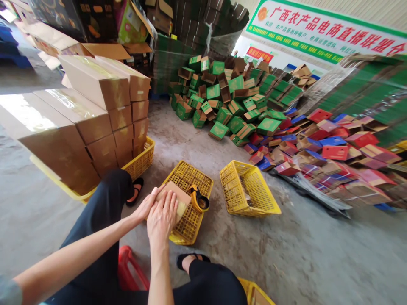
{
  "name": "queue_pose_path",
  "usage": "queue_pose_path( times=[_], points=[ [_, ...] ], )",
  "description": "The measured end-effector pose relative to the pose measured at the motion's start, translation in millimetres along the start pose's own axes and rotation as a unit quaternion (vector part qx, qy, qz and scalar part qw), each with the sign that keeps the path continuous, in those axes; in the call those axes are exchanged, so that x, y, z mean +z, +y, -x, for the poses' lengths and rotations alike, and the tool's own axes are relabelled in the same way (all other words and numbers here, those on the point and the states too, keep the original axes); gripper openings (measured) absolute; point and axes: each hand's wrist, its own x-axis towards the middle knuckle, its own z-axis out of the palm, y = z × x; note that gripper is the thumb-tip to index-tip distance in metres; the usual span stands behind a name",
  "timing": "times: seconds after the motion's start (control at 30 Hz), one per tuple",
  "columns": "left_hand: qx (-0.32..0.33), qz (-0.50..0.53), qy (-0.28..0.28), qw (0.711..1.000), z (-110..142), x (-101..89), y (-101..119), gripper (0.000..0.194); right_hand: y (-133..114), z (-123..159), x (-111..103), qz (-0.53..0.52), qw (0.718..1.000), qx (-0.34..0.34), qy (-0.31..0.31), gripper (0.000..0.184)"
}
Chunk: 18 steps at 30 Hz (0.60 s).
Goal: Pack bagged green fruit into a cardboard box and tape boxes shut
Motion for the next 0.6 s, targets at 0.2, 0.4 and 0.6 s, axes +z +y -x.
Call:
queue_pose_path(
  times=[0.2, 0.4, 0.6],
  points=[
    [-0.024, 0.059, -0.021, 0.998, 0, -1.3, 1, 0.077, 2, -4, -10, 0.013, 0.997, -0.050, -0.057, 0.055],
    [-0.048, 0.098, 0.001, 0.994, 1, 3.2, 12, 0.072, 40, 18, -26, 0.035, 0.999, 0.022, -0.031, 0.063],
    [-0.064, 0.117, 0.010, 0.991, 2, 3.7, 19, 0.072, 75, 42, -20, -0.130, 0.988, 0.089, 0.011, 0.070]
  ],
)
